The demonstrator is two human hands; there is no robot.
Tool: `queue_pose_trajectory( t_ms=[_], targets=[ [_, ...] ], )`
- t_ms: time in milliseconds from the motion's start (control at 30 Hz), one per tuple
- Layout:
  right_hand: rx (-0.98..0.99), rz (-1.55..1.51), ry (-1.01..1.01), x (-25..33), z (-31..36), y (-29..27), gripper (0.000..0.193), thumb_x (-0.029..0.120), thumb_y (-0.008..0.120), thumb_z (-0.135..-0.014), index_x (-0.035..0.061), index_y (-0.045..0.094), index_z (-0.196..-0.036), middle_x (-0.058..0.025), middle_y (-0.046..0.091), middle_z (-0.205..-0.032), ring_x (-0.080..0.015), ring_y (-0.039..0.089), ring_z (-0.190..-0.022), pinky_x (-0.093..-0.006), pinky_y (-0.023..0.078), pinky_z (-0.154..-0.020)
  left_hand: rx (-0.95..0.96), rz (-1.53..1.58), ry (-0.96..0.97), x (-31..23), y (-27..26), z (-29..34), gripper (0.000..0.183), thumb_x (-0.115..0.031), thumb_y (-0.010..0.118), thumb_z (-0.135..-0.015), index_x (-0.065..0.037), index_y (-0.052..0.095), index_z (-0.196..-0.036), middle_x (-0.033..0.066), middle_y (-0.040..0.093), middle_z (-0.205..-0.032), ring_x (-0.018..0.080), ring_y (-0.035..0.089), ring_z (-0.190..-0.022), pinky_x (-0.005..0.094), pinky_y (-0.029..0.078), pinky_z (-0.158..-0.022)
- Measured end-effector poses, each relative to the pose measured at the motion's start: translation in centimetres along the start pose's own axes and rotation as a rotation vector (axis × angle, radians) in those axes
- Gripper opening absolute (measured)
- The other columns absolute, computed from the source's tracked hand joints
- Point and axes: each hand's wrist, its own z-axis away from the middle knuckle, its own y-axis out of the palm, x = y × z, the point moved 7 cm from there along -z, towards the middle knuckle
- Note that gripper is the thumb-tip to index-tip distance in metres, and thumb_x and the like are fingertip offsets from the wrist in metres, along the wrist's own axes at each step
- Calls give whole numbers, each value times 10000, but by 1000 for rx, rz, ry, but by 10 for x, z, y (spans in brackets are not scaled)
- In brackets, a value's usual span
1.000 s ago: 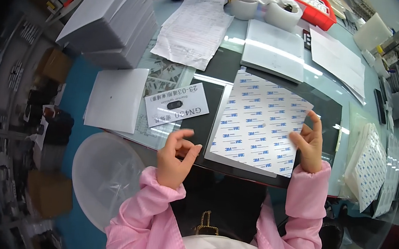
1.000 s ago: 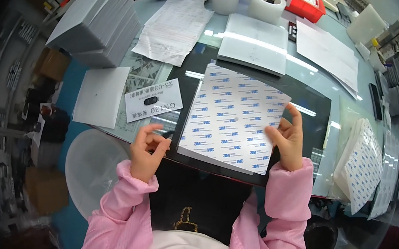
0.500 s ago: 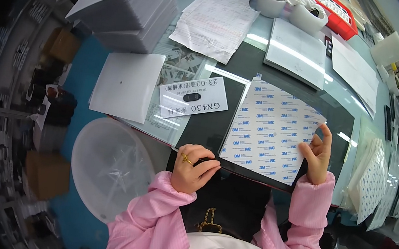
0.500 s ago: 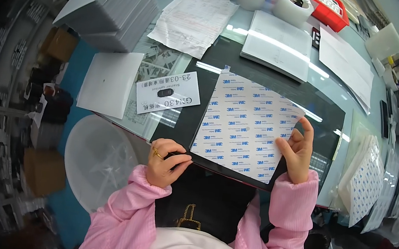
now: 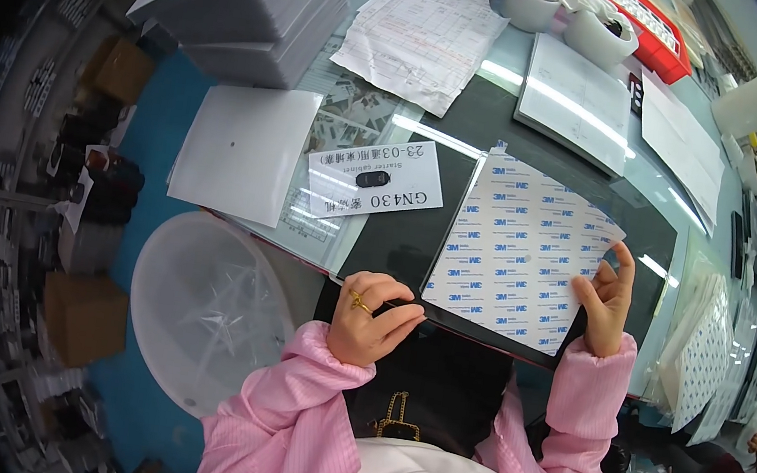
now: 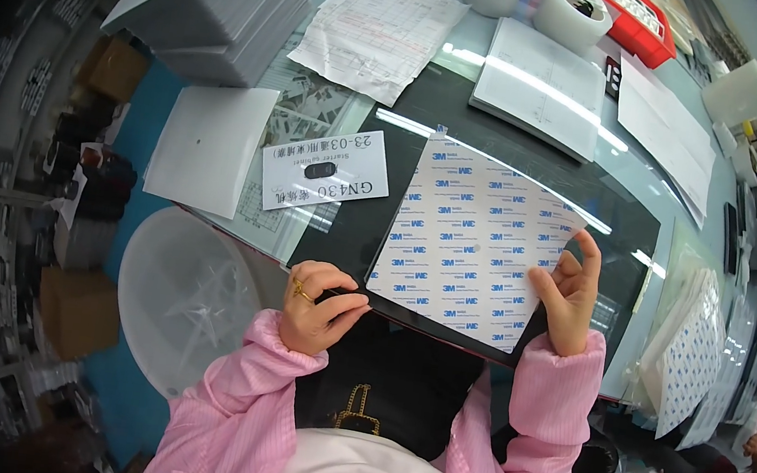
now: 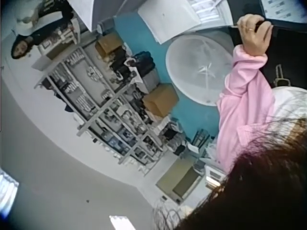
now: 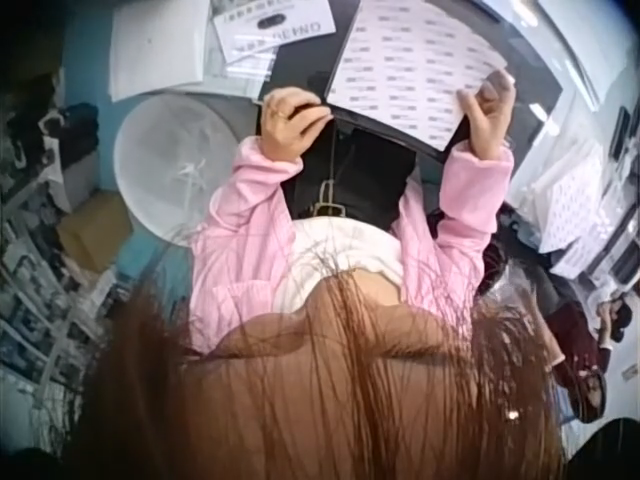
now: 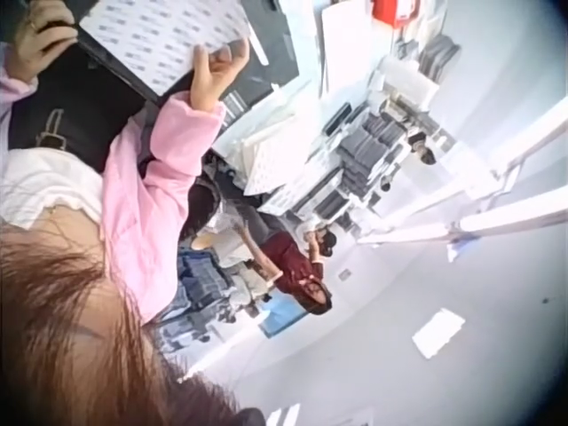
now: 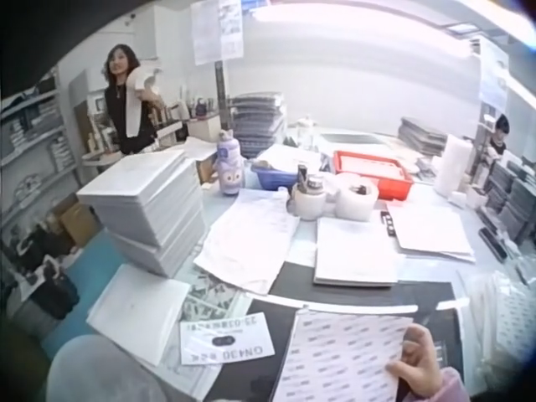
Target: The person is applying small white labels onto a larger sheet of paper.
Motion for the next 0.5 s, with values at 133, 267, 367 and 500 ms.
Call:
queue_pose_trajectory(
  t_ms=[133, 267, 367, 500],
  targets=[
    [-3, -17, -12, -2, 0, -1, 663, -27, 661, -877, 104, 336, -1440, -196, 692, -1091, -231, 719, -941, -313, 596, -804, 2, -6, 0, 0, 0, 1, 270, -78, 848, -660, -142, 712, -885, -2, 624, -974, 228, 587, -916, 362, 444, -809],
    [3, -21, -21, -2, 1, -1, 668, -21, 665, -882, 99, 329, -1447, -198, 686, -1102, -225, 717, -939, -311, 595, -800, 2, -13, 3, 0, 0, 2, 270, -86, 849, -663, -147, 714, -889, -5, 624, -975, 225, 586, -918, 361, 443, -808],
    [7, -25, -15, -2, 0, 0, 672, -16, 668, -885, 97, 323, -1451, -198, 682, -1110, -220, 715, -940, -307, 594, -797, 1, -16, 3, 0, 0, 2, 269, -89, 850, -665, -148, 715, -891, -7, 624, -975, 223, 586, -918, 360, 443, -807],
    [8, -23, -16, -2, 0, -1, 668, -13, 668, -887, 96, 324, -1449, -195, 681, -1109, -220, 714, -941, -301, 590, -803, -2, -14, 5, 0, 1, 2, 266, -93, 850, -668, -148, 716, -890, -7, 623, -973, 223, 587, -914, 360, 443, -806]
  ],
)
